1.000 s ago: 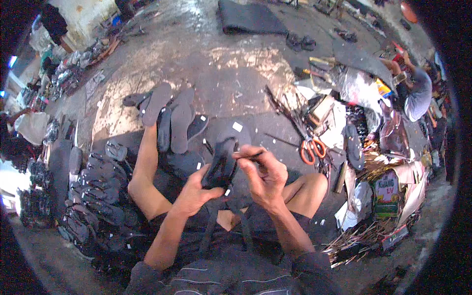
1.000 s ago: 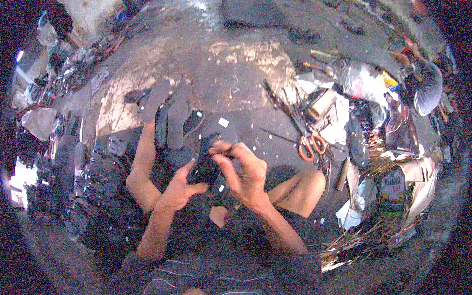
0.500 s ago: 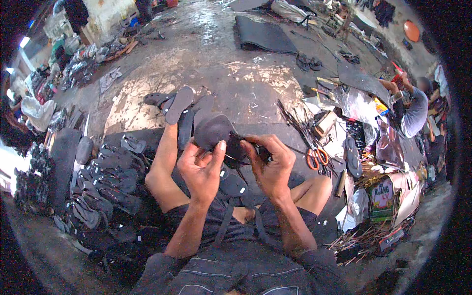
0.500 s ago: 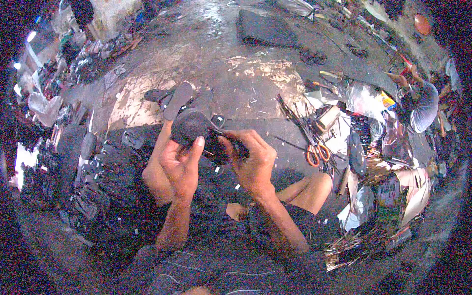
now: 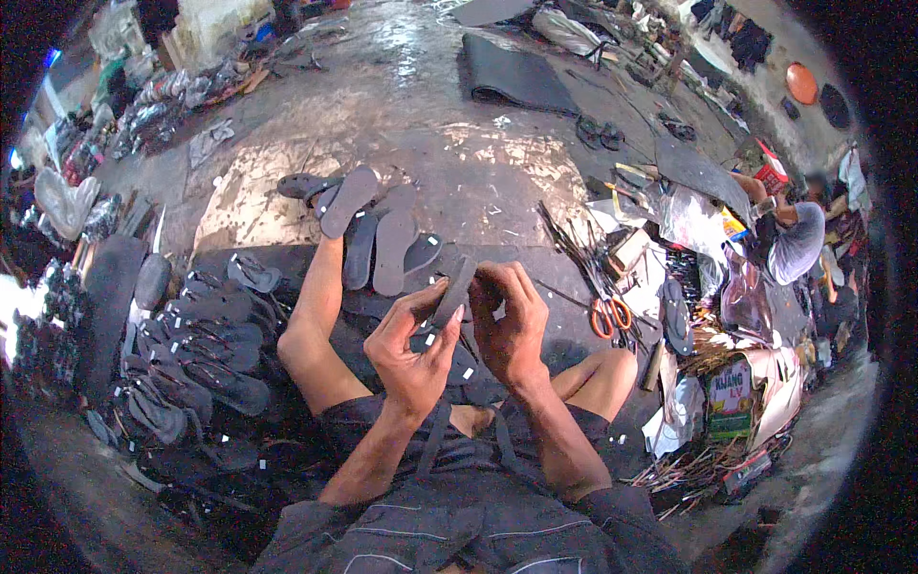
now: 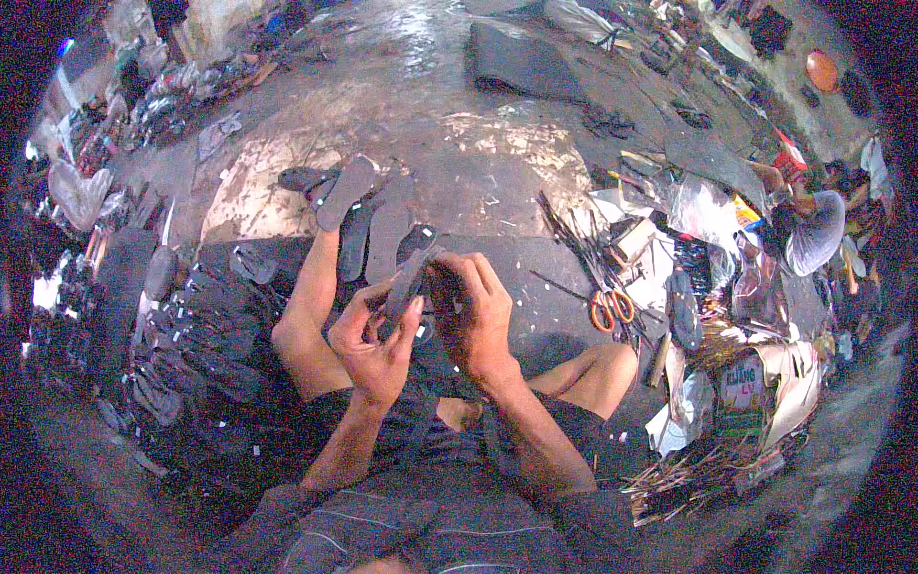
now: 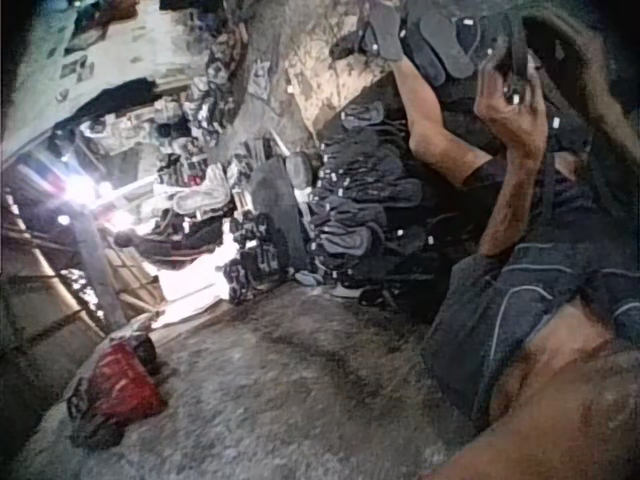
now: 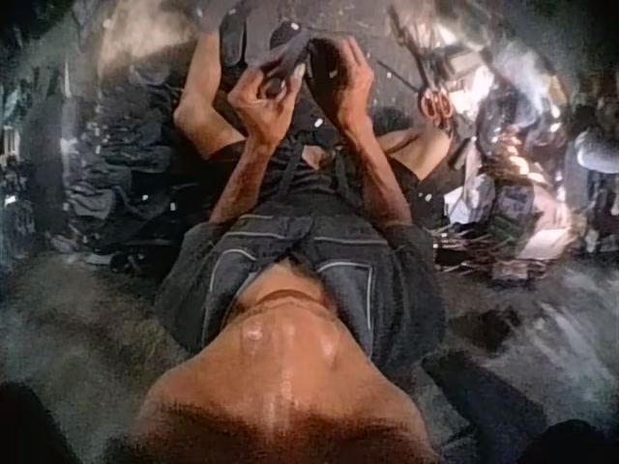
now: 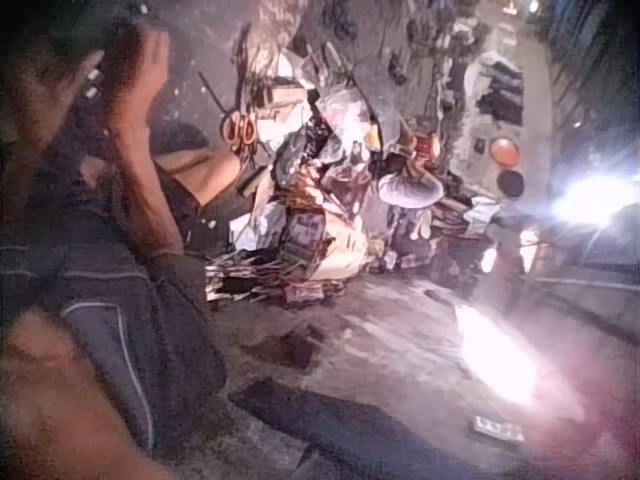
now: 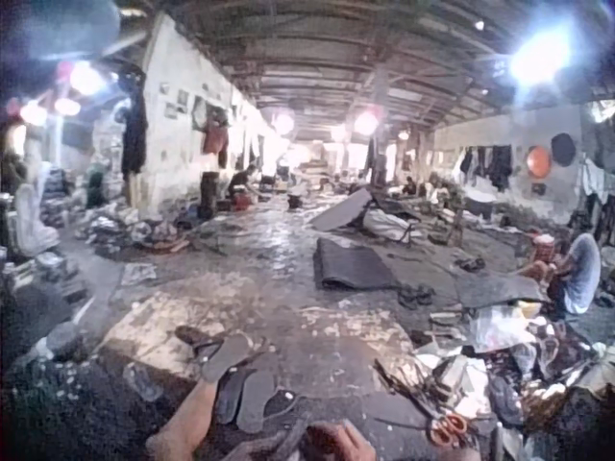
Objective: The person sits on the floor and assembles black flip-flops by inserting thin straps through holes in the soles. They use scissors to trim excess strap material and place finished slippers aside.
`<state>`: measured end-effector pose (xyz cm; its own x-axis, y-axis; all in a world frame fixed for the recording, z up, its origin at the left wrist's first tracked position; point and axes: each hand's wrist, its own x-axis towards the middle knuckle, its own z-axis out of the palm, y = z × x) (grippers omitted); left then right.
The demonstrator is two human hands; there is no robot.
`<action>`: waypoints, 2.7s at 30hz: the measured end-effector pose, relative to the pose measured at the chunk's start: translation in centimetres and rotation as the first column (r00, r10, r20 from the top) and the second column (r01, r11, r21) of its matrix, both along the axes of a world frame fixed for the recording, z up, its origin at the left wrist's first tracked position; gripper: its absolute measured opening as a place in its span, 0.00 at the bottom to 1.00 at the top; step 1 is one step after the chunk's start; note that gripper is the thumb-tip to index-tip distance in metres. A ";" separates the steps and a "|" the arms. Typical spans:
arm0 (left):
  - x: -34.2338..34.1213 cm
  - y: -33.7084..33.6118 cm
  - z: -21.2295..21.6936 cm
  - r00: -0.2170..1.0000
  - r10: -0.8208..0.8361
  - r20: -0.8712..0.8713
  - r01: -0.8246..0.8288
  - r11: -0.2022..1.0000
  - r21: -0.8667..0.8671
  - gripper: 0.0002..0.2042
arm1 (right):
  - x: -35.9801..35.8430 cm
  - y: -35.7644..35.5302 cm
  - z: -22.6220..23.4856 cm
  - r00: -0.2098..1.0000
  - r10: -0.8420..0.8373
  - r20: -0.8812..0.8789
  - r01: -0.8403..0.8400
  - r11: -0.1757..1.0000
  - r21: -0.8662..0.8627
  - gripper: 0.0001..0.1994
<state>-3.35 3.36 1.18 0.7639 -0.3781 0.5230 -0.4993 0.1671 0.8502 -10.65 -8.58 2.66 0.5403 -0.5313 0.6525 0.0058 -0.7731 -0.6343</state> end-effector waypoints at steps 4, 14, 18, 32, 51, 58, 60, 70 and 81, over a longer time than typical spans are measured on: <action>1.1 0.5 -0.7 0.994 0.028 -0.104 -0.020 0.997 0.068 0.14 | 0.6 -1.2 -1.0 0.988 0.101 -0.114 -0.102 0.995 -0.006 0.11; 4.0 0.3 -8.4 0.898 0.159 -0.411 -0.252 0.950 -0.184 0.28 | 1.9 -0.1 -6.7 0.973 0.176 0.151 -0.210 0.390 0.897 0.27; -2.6 1.0 -9.9 0.756 -0.172 -0.631 0.040 0.975 -0.218 0.33 | 2.2 -3.6 -8.2 0.994 -0.064 -0.089 0.110 0.616 0.780 0.30; -1.6 -0.7 -6.7 0.383 -0.508 -0.772 0.611 0.766 -0.201 0.21 | -2.4 -7.0 -2.7 0.966 0.016 -0.257 0.042 0.975 0.217 0.33; -6.5 2.5 -9.9 0.883 -0.156 -0.442 0.351 0.845 0.403 0.25 | 0.5 -11.4 -4.6 0.762 0.522 -0.382 -0.445 0.852 0.277 0.45; 5.6 20.0 -4.3 0.627 0.779 0.011 -0.736 0.587 0.338 0.23 | 7.3 -10.0 -22.9 0.693 0.096 -0.714 0.200 0.927 0.318 0.20; 6.4 24.1 0.2 0.274 0.919 0.285 -0.952 0.217 0.216 0.26 | 7.7 -8.0 -26.3 0.710 -0.020 -0.704 0.110 0.991 0.083 0.20; 0.7 39.1 -7.9 -0.111 0.952 0.287 -0.925 -0.204 0.321 0.31 | 3.4 -16.5 -30.2 0.862 0.078 -0.501 0.065 0.963 0.261 0.14; 4.0 0.6 -0.2 0.897 -0.160 -0.412 0.221 0.970 0.103 0.19 | -1.6 -9.8 -8.1 0.905 0.425 0.018 -0.302 0.614 0.729 0.09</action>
<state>0.69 3.91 0.99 0.8021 -0.5851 0.1197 -0.0854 0.0861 0.9926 -12.25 -18.36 -5.44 0.8448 -0.5308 0.0682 0.0493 -0.0497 -0.9975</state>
